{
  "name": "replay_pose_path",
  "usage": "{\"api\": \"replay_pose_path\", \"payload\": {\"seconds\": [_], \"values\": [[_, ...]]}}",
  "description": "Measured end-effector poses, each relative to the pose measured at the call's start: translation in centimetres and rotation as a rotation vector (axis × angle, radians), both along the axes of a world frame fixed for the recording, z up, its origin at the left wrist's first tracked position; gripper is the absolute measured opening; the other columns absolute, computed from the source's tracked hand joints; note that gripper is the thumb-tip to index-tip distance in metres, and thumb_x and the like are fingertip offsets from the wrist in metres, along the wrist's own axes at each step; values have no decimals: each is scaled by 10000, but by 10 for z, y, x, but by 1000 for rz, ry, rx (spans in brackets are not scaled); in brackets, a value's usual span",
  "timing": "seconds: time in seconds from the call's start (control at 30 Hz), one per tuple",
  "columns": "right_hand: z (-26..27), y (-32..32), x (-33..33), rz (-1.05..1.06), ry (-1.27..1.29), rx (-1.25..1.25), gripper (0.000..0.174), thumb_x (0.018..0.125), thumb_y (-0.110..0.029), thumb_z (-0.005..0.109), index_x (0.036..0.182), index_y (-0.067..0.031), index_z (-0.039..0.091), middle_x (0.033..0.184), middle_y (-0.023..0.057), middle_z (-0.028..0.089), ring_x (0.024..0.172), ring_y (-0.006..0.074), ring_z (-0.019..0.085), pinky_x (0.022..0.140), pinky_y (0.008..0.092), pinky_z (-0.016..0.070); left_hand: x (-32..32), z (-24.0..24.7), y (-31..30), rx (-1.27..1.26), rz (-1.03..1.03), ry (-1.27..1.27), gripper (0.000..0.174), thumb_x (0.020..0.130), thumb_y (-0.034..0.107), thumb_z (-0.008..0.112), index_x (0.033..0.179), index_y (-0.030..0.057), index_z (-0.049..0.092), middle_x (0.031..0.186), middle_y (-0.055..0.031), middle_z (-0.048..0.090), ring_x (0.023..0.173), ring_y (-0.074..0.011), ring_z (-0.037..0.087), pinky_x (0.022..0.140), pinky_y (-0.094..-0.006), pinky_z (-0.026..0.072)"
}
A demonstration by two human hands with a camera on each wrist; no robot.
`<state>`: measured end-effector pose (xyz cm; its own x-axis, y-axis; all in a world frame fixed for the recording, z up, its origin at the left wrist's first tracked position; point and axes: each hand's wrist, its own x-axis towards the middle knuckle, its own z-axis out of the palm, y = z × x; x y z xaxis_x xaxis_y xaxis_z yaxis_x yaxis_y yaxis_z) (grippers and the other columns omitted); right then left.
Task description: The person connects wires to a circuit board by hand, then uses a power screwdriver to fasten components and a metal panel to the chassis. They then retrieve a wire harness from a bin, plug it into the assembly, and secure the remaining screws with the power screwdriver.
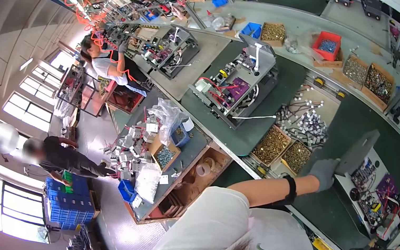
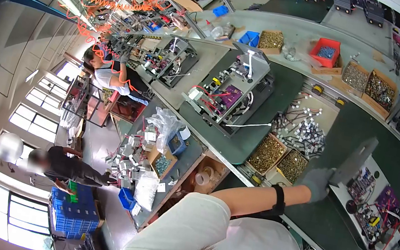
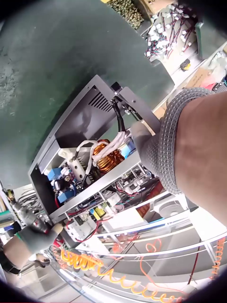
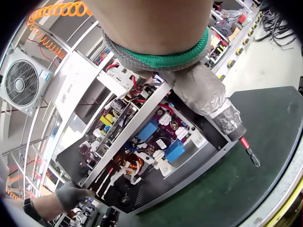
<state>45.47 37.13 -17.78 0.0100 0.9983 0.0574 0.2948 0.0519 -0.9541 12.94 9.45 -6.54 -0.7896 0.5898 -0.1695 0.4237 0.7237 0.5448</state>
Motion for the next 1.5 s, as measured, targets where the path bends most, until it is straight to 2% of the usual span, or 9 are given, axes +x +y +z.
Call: {"api": "replay_pose_path", "payload": {"seconds": [0.13, 0.23, 0.4, 0.47, 0.53, 1.07, 1.3, 1.37, 1.5], "values": [[55, -30, 8, -101, -102, -181, 380, 814, -120, 669, 1175, -45, 577, 898, 69, 660, 550, 113, 546, 487, 245, 433, 25, 5, 58, -200, -311, -69, 795, 676, 163, 641, 1357, -50, 289, 1139, -194, 560, 1011, -309, 569, 837, -367, 459], [32, -29, 40, -50, -231, 6, 425, 815, -75, 663, 1208, 24, 536, 1130, 122, 617, 952, 169, 590, 836, 274, 458, 49, 24, 71, -109, -485, -383, 812, 658, 177, 650, 1360, -34, 300, 1172, -184, 564, 1061, -328, 554, 858, -376, 453], [49, -82, 11, 265, 16, 140, 456, 816, -139, 692, 1243, -92, 537, 1007, 33, 609, 890, 116, 545, 803, 250, 428, 66, -58, 85, -53, -623, -579, 570, 726, 205, 634, 1263, 75, 495, 1145, -155, 595, 1049, -300, 573, 898, -369, 441], [50, -96, -10, 421, 34, 73, 467, 828, -92, 662, 1265, -95, 497, 868, -2, 582, 502, 56, 460, 426, 226, 365, 66, -171, 71, -31, -491, -340, 472, 731, 231, 652, 1171, 80, 579, 1108, -134, 619, 1038, -268, 582, 866, -359, 453], [81, -133, -49, 466, 141, -86, 472, 838, -61, 633, 1279, -96, 468, 736, -3, 543, 369, 49, 366, 312, 233, 270, 45, -59, -18, 64, -218, -698, 414, 762, 213, 625, 1148, 67, 594, 1115, -121, 621, 1032, -252, 582, 848, -350, 459], [126, -227, -182, 1024, 127, -282, 479, 821, -27, 630, 1269, -83, 469, 820, 7, 535, 426, 45, 414, 357, 200, 331, 70, -83, -308, 826, 1325, -912, 238, 902, 61, 448, 1095, 49, 586, 775, -45, 579, 531, -123, 542, 430, -230, 445], [134, -260, -204, 946, 104, -264, 514, 809, -52, 648, 1286, -52, 456, 824, 14, 540, 517, 55, 455, 417, 204, 358, -16, -81, -357, 789, 1384, -576, 227, 848, 244, 568, 1000, 76, 584, 669, -3, 474, 494, -103, 430, 422, -257, 340], [147, -276, -212, 896, 123, -302, 488, 816, -17, 632, 1271, -58, 462, 817, 6, 540, 474, 41, 431, 385, 197, 337, -47, -122, -383, 700, 1359, -400, 265, 848, 234, 570, 1048, 60, 573, 747, -28, 538, 595, -129, 506, 520, -268, 415], [141, -286, -225, 904, 102, -224, 495, 815, -18, 633, 1276, -59, 458, 808, 8, 540, 487, 44, 437, 389, 199, 339, -86, -29, -390, 806, 1319, -206, 314, 889, 199, 510, 1155, 32, 511, 1072, -125, 595, 956, -231, 558, 850, -318, 430]]}}
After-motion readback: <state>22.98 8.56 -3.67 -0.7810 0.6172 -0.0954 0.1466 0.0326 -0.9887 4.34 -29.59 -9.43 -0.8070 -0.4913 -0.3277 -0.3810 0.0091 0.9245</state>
